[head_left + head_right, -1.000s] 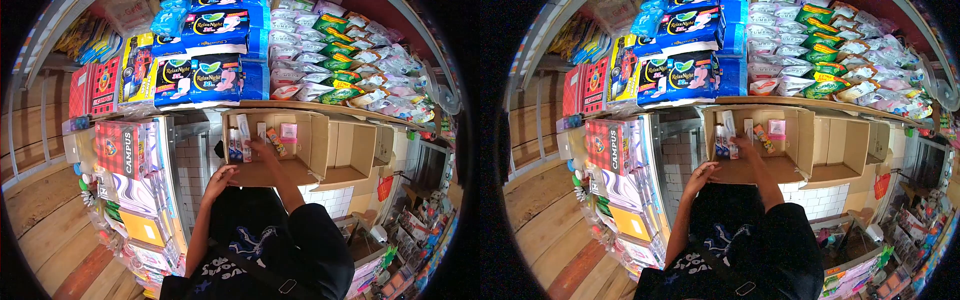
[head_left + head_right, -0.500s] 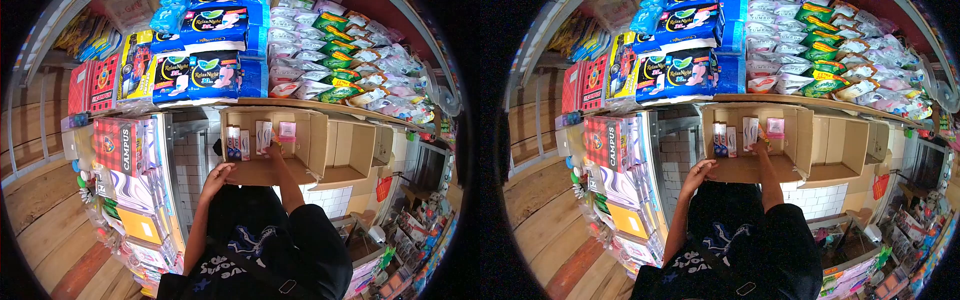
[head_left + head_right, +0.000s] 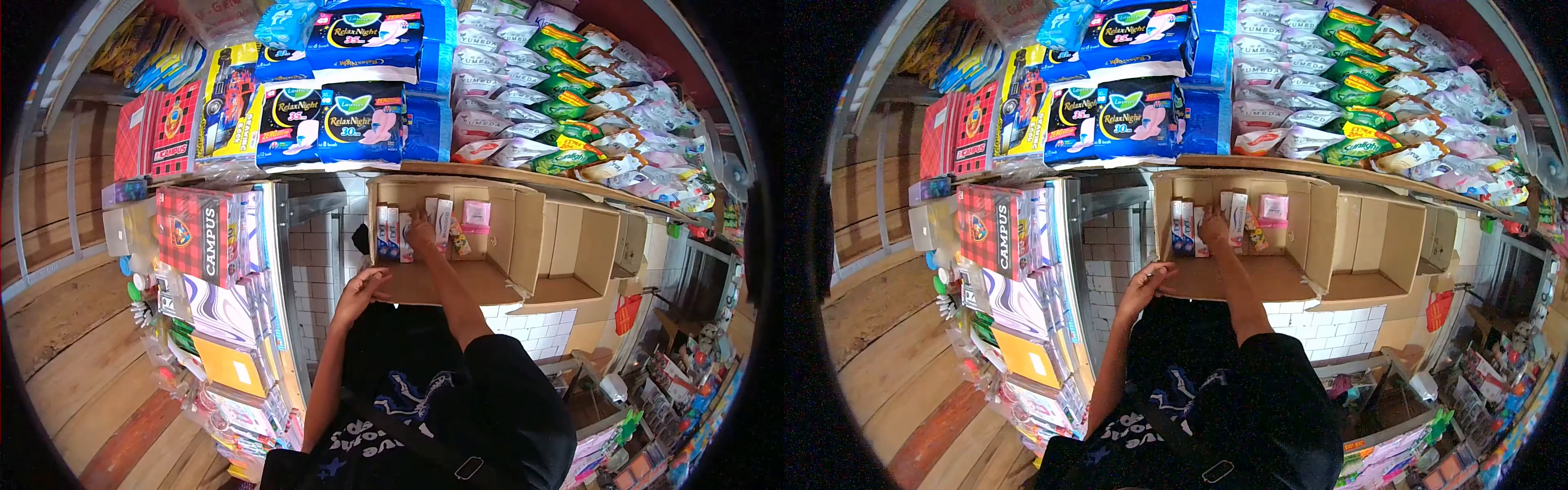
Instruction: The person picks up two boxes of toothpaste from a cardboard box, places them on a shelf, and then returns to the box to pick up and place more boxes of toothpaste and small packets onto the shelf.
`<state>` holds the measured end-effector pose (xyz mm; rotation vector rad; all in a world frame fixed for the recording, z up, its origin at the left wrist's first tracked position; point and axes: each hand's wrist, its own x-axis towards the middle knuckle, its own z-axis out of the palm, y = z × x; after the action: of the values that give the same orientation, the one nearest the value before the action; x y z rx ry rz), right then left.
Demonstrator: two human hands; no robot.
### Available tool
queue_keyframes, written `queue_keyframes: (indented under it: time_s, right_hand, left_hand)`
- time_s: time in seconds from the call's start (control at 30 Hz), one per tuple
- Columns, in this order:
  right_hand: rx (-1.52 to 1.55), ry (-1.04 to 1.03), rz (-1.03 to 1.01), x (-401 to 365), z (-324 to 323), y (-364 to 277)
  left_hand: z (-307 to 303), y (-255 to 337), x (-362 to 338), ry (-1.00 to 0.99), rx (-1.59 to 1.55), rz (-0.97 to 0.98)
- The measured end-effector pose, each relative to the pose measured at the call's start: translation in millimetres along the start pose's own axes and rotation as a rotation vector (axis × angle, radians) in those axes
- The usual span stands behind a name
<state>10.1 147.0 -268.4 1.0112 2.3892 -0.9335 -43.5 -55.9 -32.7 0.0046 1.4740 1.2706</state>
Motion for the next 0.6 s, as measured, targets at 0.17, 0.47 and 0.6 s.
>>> queue_keyframes:
  time_s: [0.17,0.47,0.6]
  right_hand:
    - [-0.457,-0.030,-0.187,15,34,2]
    - [-0.126,0.533,0.444,3,-20,7]
    - [0.039,0.422,0.529,-4,-34,37]
  left_hand:
    - [-2,5,-2,0.014,0.085,-0.021]
    - [3,4,1,0.002,0.018,-0.016]
    - [7,1,5,-0.003,0.027,-0.009]
